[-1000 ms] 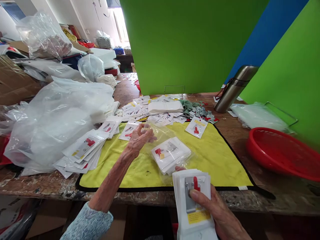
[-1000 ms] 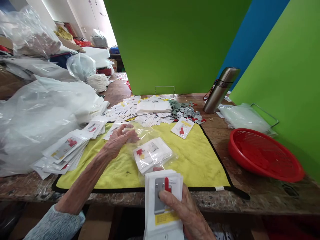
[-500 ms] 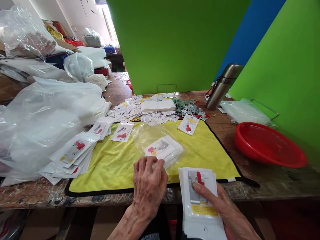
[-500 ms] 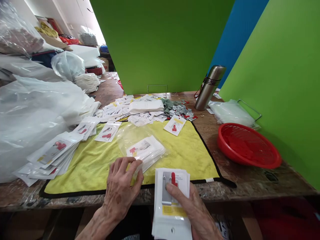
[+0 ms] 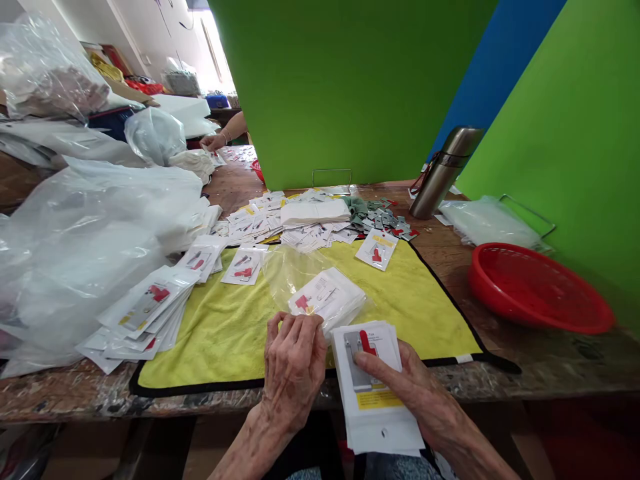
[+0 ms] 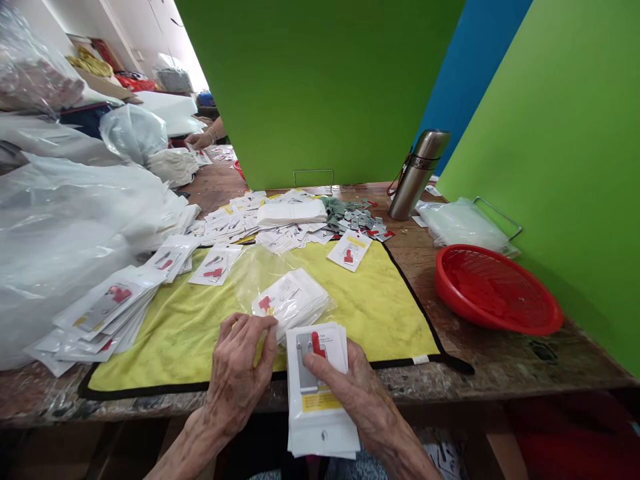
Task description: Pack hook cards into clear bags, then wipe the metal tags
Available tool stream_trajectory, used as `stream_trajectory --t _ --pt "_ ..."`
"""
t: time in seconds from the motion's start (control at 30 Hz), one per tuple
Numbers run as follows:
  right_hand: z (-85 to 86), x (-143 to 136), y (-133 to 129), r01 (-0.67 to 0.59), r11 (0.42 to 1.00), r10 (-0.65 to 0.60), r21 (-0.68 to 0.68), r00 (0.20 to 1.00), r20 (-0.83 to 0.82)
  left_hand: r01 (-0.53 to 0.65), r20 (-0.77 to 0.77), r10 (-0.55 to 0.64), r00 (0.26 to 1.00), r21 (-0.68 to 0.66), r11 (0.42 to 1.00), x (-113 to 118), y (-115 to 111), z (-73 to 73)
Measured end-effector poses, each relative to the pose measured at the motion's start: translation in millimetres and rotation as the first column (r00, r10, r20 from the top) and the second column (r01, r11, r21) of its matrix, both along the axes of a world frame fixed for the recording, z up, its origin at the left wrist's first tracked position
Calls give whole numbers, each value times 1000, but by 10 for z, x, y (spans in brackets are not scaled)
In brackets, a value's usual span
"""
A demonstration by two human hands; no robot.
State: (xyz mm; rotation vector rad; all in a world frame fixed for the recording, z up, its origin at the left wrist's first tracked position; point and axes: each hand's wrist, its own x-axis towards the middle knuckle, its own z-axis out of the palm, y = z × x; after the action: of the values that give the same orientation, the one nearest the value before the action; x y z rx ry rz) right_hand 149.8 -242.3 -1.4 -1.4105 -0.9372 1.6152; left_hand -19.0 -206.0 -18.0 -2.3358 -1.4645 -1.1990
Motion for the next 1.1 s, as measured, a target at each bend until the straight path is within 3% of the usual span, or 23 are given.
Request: stream_trajectory --t 0.1,0.27,0.5,0.7,0.93,1.1 --pt "-7 13 15 -14 999 13 38 999 30 13 33 -12 999 -12 1000 -3 1 9" --pt "19 68 29 -141 988 138 58 989 50 18 64 -16 998 -29 999 -11 1 16" --pt "101 -45 -3 91 976 -140 -200 959 -248 69 83 -65 994 -46 997 -24 -15 -8" --pt "-28 -149 32 77 973 -154 -219 919 -363 162 128 -158 979 -19 987 -51 -18 -8" --pt "85 -69 -107 229 949 -267 -217 949 -167 144 119 -143 983 -1 990 -56 -22 -16" --pt "55 -75 -57 154 967 -190 -204 967 -168 112 156 -114 981 24 993 -12 -45 -25"
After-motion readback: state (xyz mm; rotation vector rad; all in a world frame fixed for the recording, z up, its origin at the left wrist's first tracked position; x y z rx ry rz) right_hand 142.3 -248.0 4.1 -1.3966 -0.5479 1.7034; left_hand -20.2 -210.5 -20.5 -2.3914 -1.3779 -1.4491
